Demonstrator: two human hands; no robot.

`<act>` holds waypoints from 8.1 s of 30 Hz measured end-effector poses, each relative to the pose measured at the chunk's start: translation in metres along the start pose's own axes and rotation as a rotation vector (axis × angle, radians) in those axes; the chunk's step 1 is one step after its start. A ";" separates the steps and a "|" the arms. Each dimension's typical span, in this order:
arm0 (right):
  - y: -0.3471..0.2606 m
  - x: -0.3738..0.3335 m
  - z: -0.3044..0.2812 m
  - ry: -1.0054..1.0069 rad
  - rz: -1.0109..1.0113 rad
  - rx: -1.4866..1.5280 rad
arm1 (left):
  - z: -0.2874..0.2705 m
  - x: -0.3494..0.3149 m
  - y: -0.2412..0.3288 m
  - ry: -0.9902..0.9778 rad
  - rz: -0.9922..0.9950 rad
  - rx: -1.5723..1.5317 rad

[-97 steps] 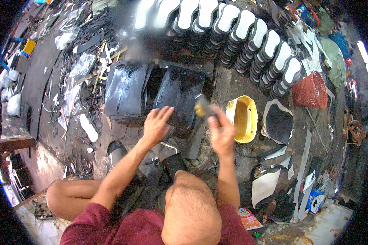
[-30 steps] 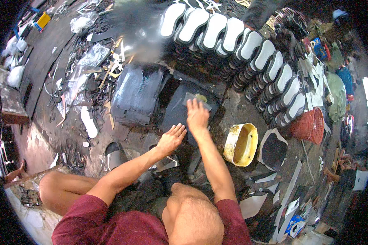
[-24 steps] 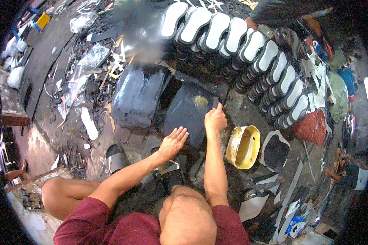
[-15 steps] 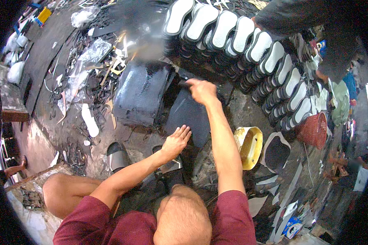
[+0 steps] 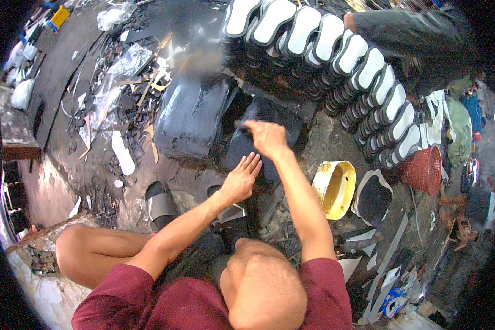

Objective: The person sits on the floor and repeatedly applies a yellow substance from a bucket onto black rubber sheets using a small tool. They spread the substance evenly across the surface of each sheet and then place it on a stack.

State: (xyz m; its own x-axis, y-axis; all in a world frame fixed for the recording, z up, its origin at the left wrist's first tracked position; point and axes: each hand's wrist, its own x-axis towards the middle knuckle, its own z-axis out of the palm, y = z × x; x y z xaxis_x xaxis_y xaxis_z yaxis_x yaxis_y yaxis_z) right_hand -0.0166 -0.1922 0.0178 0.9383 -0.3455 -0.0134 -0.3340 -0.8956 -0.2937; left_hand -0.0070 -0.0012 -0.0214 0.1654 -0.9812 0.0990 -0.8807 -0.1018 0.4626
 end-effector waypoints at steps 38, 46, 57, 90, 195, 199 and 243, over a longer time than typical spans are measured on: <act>0.106 -0.056 -0.059 0.021 0.316 0.127 | 0.002 0.006 0.007 -0.116 0.022 -0.105; 0.072 -0.077 -0.045 0.172 0.349 0.242 | 0.006 0.011 0.009 0.025 -0.043 -0.075; -0.033 -0.151 -0.007 -0.008 0.180 0.191 | -0.041 -0.013 -0.011 0.654 -0.505 -0.470; -0.016 -0.153 -0.106 0.876 0.409 1.121 | -0.066 0.011 -0.004 0.162 -0.020 -0.113; 0.109 -0.303 -0.100 0.672 1.087 0.762 | -0.029 0.030 -0.004 0.711 -0.820 -0.831; 0.079 -0.354 -0.168 0.801 1.102 0.795 | 0.016 -0.030 0.012 0.532 -1.524 -1.589; -0.061 0.004 0.012 -0.280 -0.455 0.094 | 0.003 -0.003 -0.001 -0.473 -0.290 -0.156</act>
State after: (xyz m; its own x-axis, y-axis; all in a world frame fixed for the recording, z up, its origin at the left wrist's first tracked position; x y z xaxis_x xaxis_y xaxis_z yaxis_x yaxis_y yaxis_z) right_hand 0.0085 -0.1355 0.0240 0.9786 0.1710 -0.1147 0.1095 -0.9038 -0.4136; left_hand -0.0077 0.0018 -0.0251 0.1418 -0.8871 -0.4393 -0.7472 -0.3871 0.5403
